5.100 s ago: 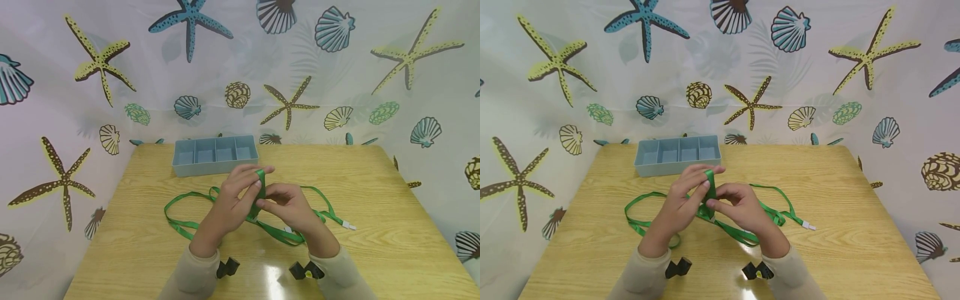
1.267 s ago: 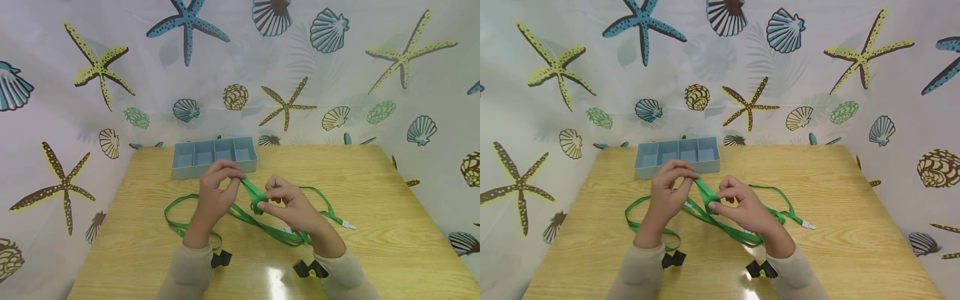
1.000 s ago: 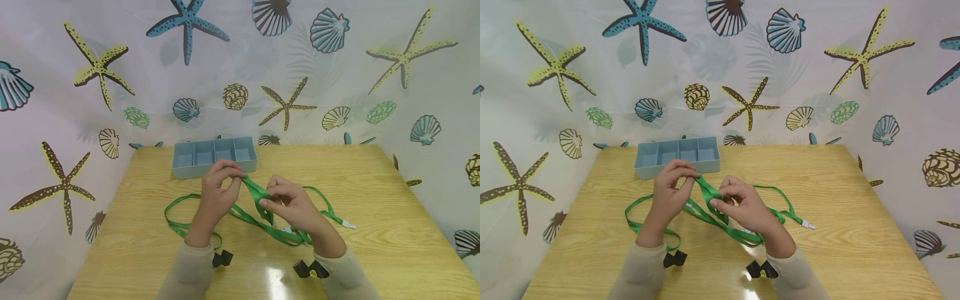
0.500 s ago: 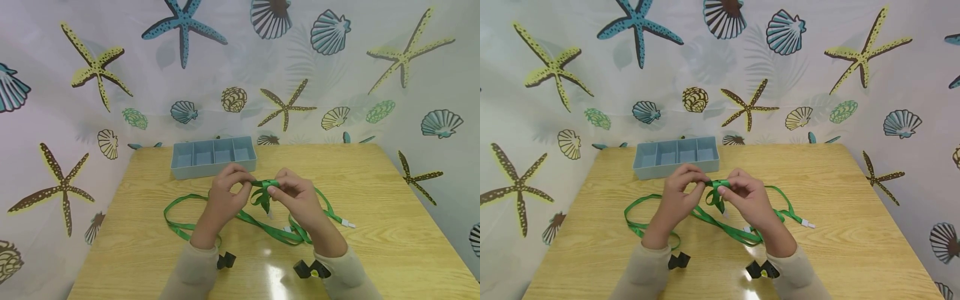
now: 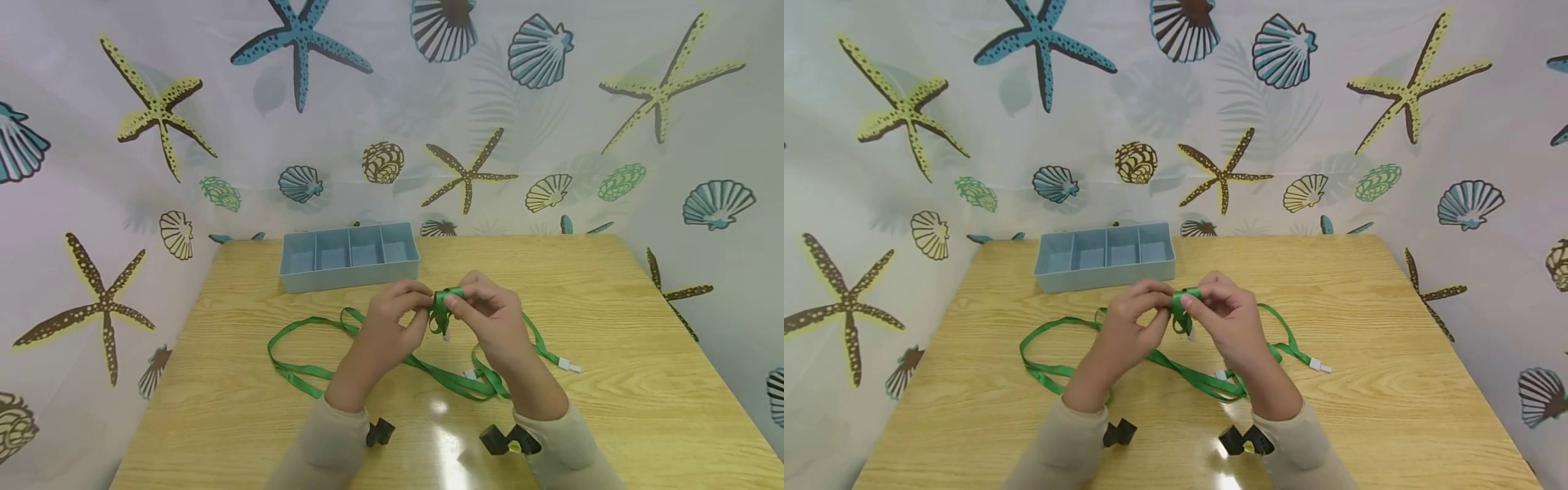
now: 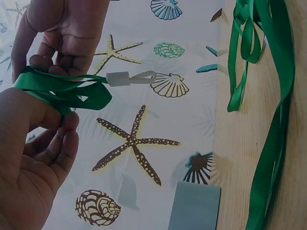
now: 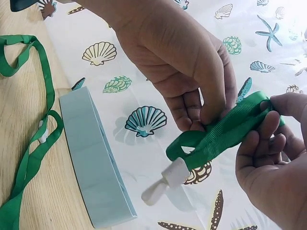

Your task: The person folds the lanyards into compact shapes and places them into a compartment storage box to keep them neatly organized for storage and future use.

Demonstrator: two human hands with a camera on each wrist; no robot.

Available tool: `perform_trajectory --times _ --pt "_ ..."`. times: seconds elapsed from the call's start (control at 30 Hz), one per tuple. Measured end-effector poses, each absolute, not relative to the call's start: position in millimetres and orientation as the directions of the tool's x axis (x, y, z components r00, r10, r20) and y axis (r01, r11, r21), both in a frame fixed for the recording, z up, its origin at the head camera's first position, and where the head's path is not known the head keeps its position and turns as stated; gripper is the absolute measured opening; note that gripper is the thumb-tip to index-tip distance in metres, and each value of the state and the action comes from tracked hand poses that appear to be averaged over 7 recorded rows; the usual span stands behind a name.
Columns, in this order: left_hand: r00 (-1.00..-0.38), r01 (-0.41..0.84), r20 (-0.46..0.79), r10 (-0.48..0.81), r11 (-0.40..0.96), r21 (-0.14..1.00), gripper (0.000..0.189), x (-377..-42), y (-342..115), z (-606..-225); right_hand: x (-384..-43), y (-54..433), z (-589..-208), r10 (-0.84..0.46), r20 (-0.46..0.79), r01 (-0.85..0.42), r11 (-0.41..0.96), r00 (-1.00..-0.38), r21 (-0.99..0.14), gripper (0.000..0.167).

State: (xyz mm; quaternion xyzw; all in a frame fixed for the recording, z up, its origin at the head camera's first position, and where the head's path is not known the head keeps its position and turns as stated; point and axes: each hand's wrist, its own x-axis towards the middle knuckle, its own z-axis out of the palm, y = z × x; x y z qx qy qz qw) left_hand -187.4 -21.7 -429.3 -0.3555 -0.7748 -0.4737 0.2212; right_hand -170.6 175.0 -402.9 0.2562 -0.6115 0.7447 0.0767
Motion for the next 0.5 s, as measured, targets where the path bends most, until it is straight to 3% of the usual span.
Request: perform_trajectory --times 0.27,0.5 --pt "-0.59 0.807 0.714 0.378 0.269 0.525 0.021 -183.6 -9.6 -429.5 -171.5 175.9 -404.8 -0.096 0.466 -0.442 -0.199 -0.879 -0.875 0.034" --pt "-0.563 0.826 0.74 0.369 0.271 0.494 0.019 -182.4 -3.9 -431.9 -170.3 177.6 -400.3 -0.101 0.429 -0.408 -0.18 -0.898 -0.895 0.02"
